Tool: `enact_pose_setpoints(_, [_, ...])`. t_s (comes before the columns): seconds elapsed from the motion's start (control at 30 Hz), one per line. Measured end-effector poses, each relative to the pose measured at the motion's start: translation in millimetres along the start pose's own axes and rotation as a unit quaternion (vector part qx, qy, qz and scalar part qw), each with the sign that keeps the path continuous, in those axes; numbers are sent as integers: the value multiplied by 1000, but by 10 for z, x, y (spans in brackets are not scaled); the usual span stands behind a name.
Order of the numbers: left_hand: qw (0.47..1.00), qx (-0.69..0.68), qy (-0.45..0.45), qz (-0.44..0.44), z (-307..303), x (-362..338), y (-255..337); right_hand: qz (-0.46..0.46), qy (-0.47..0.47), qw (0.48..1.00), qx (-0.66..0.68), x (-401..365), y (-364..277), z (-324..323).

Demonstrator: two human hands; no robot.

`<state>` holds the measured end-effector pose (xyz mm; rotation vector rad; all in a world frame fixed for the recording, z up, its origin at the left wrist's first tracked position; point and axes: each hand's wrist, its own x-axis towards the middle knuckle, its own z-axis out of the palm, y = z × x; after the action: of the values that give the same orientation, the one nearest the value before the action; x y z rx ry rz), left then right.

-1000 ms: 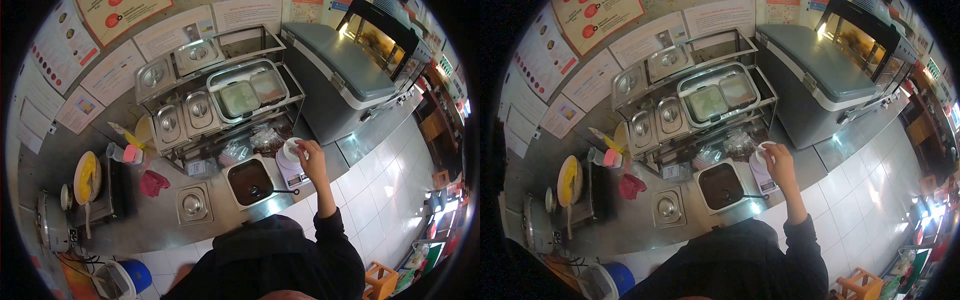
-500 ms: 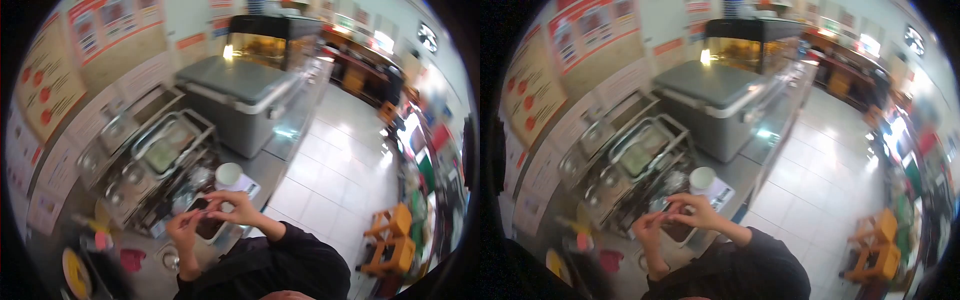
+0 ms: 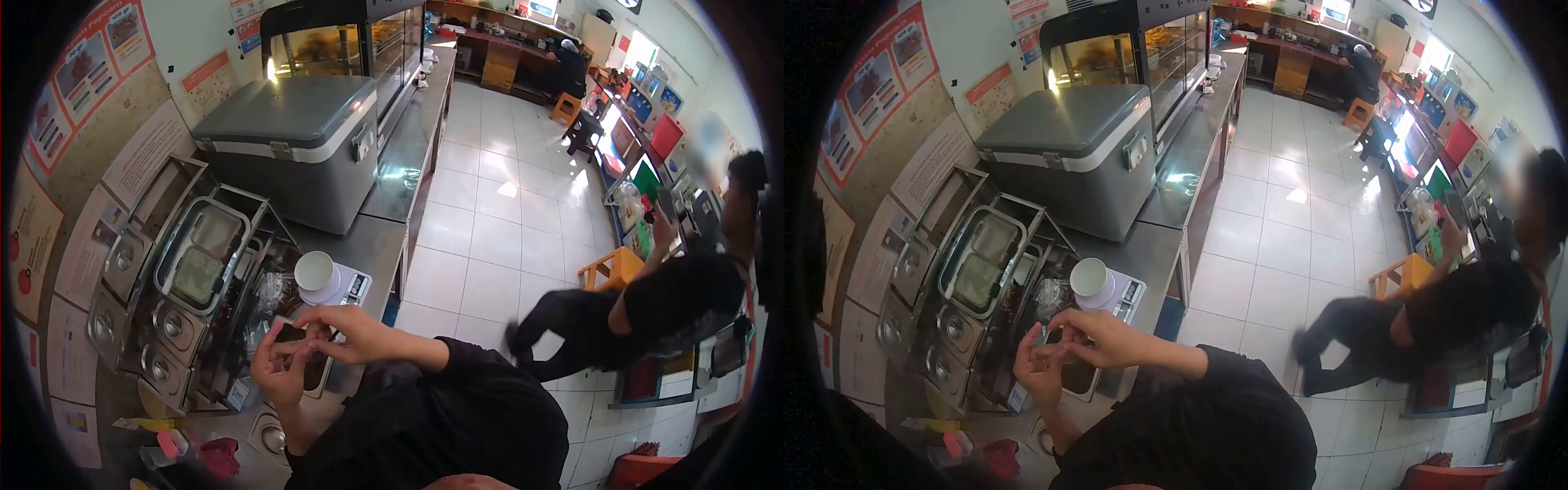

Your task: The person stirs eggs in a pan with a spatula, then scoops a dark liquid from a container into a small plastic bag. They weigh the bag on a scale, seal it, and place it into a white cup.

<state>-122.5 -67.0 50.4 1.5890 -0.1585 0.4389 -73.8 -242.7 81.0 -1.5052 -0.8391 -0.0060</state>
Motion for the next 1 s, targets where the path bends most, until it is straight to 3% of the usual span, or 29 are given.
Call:
enact_pose_setpoints(0.07, [999, 18, -15, 23, -85, 1, -160, -5, 5, 1000, -18, 17, 20, 21])
enact_pose_setpoints(0.17, [999, 20, -37, 9, -100, 16, -153, -61, -139, 975, -160, 65, 284, -47])
enact_pose_setpoints(0.2, [999, 14, -43, 7, -114, 8, -168, -40, -156, 978, -129, 53, 312, -39])
enact_pose_setpoints(0.3, [998, 17, -64, 20, -152, 50, -249, -148, -184, 970, -59, 113, 522, -16])
enact_pose_setpoints(0.37, [995, 65, -66, 46, -218, 26, -260, -153, -184, 970, -45, 118, 598, 18])
enact_pose_setpoints(0.5, [999, 26, -4, -40, -295, 8, -236, -163, -202, 965, -40, 218, 764, 25])
enact_pose_setpoints(0.6, [995, 94, 9, -16, -427, -13, -389, -182, -205, 961, -23, 294, 866, 22])
enact_pose_setpoints(0.7, [990, 120, 66, -16, -467, -5, -400, -160, -237, 958, -32, 420, 929, -3])
enact_pose_setpoints(0.77, [987, 80, 102, -95, -495, -45, -440, -138, -238, 960, -47, 478, 977, 25])
enact_pose_setpoints(0.9, [982, 122, 129, -64, -507, -69, -512, -85, -263, 959, -63, 621, 1076, 35])
enact_pose_setpoints(1.0, [960, 44, 261, -89, -650, -180, -528, -26, -142, 981, -127, 797, 1231, -235])
